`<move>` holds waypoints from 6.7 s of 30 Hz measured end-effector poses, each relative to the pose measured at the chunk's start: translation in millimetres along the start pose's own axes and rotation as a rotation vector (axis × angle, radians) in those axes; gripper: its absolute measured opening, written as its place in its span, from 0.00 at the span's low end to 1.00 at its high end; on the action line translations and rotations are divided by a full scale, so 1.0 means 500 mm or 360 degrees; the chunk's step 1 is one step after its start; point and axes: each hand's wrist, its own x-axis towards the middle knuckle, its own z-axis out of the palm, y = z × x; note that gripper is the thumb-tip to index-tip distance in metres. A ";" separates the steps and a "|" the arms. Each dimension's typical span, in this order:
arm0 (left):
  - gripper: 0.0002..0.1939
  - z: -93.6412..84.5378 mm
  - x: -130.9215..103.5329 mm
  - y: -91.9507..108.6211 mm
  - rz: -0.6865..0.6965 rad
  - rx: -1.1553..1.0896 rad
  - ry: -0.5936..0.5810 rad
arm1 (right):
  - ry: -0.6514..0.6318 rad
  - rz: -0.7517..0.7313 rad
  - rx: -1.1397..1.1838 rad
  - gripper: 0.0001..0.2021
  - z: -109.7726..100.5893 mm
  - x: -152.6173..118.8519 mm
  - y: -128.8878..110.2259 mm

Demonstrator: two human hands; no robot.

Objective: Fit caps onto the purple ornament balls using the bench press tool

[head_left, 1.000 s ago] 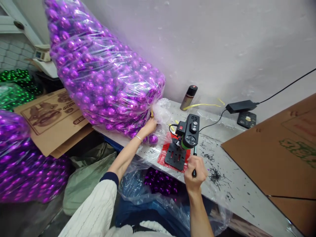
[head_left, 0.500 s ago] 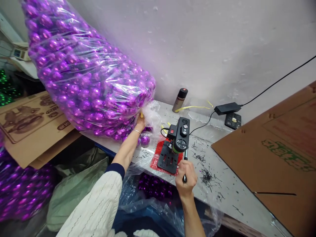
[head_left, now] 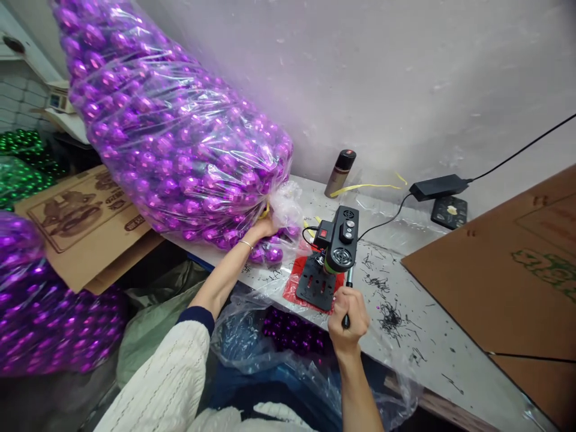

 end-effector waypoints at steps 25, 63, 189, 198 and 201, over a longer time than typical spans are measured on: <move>0.14 -0.005 -0.382 0.128 -0.0938 -0.2916 -0.0267 | -0.0002 -0.0088 -0.0027 0.12 -0.004 0.018 0.004; 0.30 0.163 -0.369 0.216 -0.0050 -0.1485 0.0001 | -0.0140 -0.0122 -0.0132 0.11 -0.033 0.078 -0.015; 0.30 0.200 -0.371 0.207 -0.0029 -0.1232 0.0126 | -0.0154 -0.0138 -0.0143 0.14 -0.042 0.117 -0.028; 0.31 0.205 -0.370 0.199 0.0185 -0.0871 0.0117 | -0.0163 -0.0104 -0.0121 0.11 -0.042 0.107 -0.026; 0.32 0.200 -0.369 0.187 0.0303 -0.0852 0.0023 | -0.0149 -0.0123 -0.0131 0.11 -0.041 0.106 -0.025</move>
